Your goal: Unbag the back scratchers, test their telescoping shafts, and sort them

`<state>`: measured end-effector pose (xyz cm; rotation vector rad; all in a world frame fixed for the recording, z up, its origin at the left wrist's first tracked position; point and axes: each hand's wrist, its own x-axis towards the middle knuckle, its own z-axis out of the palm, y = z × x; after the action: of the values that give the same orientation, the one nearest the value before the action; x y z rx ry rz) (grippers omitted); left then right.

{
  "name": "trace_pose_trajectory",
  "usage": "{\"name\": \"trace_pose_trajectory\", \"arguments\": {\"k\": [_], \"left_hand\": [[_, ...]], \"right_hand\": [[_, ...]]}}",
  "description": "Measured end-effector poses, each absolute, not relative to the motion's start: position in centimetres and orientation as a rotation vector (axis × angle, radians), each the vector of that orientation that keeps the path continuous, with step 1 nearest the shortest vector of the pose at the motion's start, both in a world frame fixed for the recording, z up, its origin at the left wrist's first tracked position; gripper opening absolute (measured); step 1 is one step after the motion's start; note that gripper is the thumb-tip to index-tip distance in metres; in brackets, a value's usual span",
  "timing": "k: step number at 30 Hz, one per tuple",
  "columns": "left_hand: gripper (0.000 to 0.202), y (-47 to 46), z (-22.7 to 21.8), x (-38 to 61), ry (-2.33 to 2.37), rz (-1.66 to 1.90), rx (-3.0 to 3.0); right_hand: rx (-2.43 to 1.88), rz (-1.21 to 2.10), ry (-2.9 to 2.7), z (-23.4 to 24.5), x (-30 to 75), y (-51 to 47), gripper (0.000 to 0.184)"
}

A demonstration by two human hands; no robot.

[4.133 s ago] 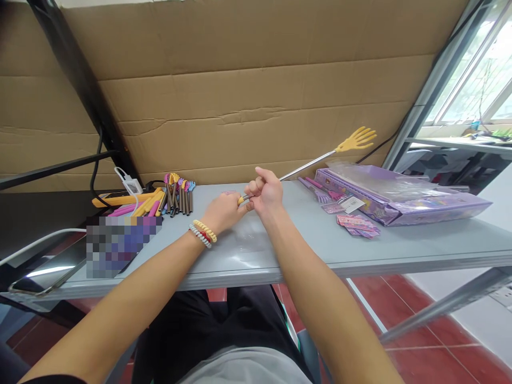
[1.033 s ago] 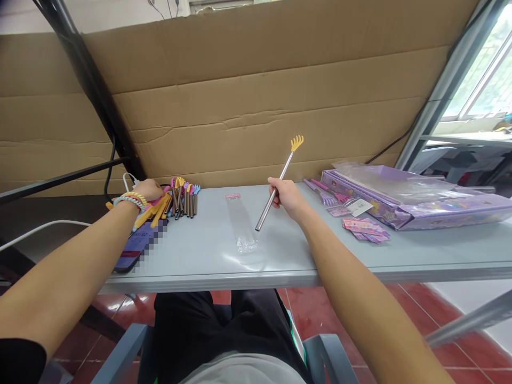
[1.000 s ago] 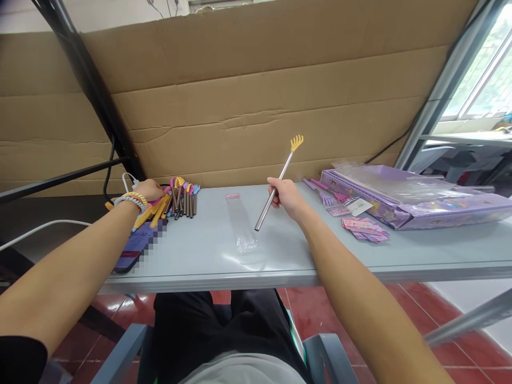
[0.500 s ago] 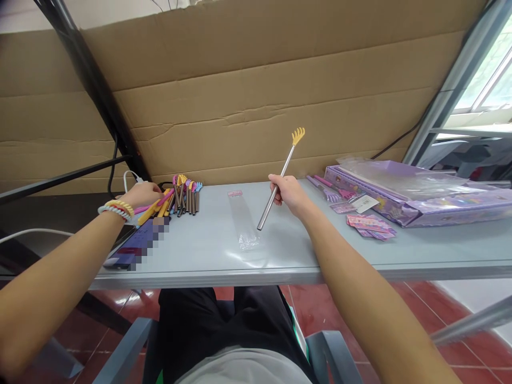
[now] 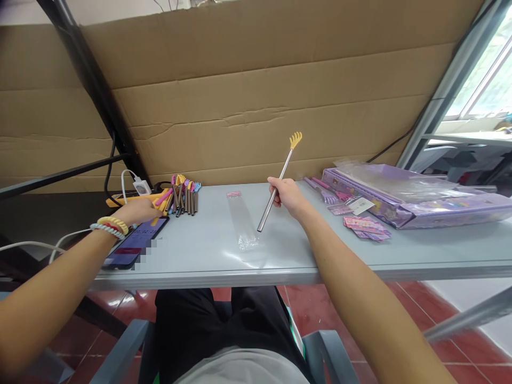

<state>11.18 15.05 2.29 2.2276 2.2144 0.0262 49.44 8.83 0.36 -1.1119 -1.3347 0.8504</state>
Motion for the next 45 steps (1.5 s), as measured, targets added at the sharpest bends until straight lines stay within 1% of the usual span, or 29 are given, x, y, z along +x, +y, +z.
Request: {"name": "trace_pose_trajectory", "arguments": {"k": [3, 9, 13, 19, 28, 32, 37, 41, 45], "left_hand": [[0.034, 15.0, 2.8, 11.4, 2.254, -0.114, 2.18], [0.051, 14.6, 5.2, 10.6, 2.359, 0.057, 2.158], [0.047, 15.8, 5.4, 10.9, 2.439, 0.156, 2.127], [0.043, 19.1, 3.7, 11.5, 2.378, 0.195, 2.088], [0.052, 20.9, 3.3, 11.3, 2.343, 0.192, 2.171], [0.048, 19.8, 3.2, 11.5, 2.416, 0.227, 2.192], [0.047, 16.6, 3.5, 11.7, 2.428, 0.076, 2.17], [0.046, 15.0, 3.6, 11.9, 2.308, -0.075, 2.188], [0.036, 14.8, 3.1, 12.3, 2.29, -0.16, 2.197]], "right_hand": [[-1.101, 0.848, -1.332, 0.4, 49.5, 8.8, 0.037], [-1.13, 0.843, -1.343, 0.5, 49.4, 8.8, 0.036], [-1.133, 0.847, -1.35, 0.4, 49.5, 8.9, 0.037], [-1.145, 0.84, -1.346, 0.6, 49.4, 8.7, 0.038], [-1.146, 0.823, -1.355, 0.7, 49.3, 8.5, 0.039], [-1.148, 0.809, -1.357, 0.7, 49.3, 8.5, 0.038], [-1.161, 0.806, -1.363, 0.7, 49.1, 8.5, 0.037], [-1.164, 0.8, -1.356, 0.8, 49.0, 8.4, 0.037], [-1.175, 0.799, -1.374, 0.8, 48.9, 8.2, 0.037]]}}
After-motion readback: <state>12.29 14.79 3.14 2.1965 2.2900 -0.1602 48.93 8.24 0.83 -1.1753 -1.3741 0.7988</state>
